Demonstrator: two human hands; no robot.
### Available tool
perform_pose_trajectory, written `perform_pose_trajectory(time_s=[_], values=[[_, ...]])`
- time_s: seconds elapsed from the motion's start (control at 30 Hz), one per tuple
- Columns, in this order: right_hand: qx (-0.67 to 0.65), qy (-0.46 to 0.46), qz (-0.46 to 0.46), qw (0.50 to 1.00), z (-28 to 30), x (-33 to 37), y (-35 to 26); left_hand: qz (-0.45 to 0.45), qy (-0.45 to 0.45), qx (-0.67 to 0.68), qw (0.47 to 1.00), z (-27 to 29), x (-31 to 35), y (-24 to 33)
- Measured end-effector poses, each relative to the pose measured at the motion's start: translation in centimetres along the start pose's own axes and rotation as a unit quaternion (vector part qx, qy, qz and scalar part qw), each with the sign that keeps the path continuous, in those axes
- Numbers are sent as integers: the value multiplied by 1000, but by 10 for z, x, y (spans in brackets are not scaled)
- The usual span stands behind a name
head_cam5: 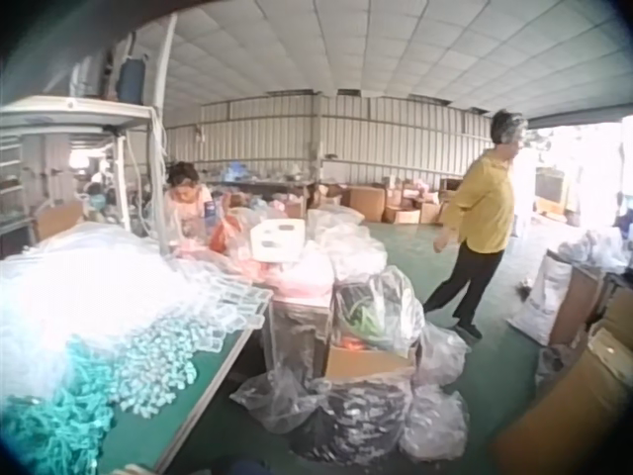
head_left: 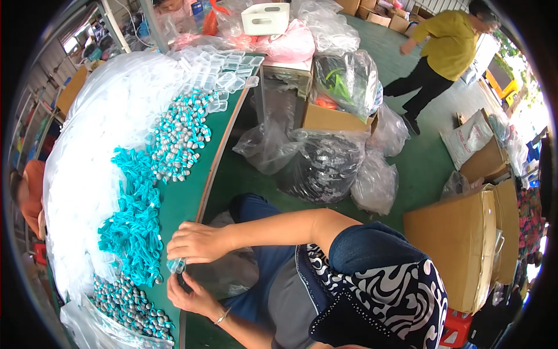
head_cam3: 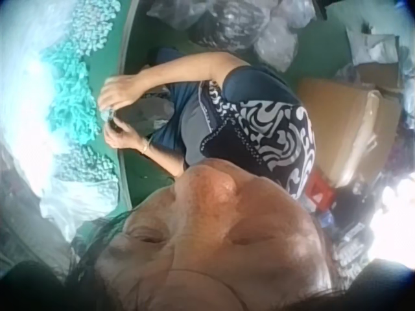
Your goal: Sorting small blue plastic components into clear plastic boxes.
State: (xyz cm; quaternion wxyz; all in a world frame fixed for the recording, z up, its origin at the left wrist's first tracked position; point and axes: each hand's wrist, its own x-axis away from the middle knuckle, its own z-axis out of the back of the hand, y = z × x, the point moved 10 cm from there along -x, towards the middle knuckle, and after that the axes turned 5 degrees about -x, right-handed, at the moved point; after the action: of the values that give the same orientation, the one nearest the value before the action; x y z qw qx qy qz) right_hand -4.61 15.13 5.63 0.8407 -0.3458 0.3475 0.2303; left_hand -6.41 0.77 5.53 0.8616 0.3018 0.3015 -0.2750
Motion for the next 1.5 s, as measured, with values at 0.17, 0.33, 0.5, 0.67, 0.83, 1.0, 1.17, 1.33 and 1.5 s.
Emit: perform_pose_trajectory(time_s=[0.17, 0.33, 0.5, 0.67, 0.83, 1.0, 1.17, 1.33, 1.5], values=[[1, 2, 16, 1000, 3, 3, 0, -72, -60, -24, 995, -8, -26, 27], [-11, -6, 29, 999, 3, 0, -1, -104, -116, -11, 988, -17, -26, 19], [-45, -44, 4, 998, 8, 4, 3, -29, -138, 81, 987, -18, -19, 13], [-130, -28, -27, 991, 19, -1, -17, -19, -150, 170, 974, 2, -22, 27], [-227, -62, -142, 961, 10, 14, -13, -53, -174, 163, 970, 5, -17, 27], [-156, -208, -243, 935, -56, 95, 33, -2, -70, 143, 987, 25, -30, 12], [-77, -305, -257, 914, -109, 171, 62, 10, -73, 72, 995, 16, -29, -3], [-159, -249, -201, 934, -65, 86, 26, 38, -44, 92, 994, 15, -21, -14], [-265, -172, -180, 932, 22, -35, -5, 84, -45, 65, 993, 12, -21, -23]])
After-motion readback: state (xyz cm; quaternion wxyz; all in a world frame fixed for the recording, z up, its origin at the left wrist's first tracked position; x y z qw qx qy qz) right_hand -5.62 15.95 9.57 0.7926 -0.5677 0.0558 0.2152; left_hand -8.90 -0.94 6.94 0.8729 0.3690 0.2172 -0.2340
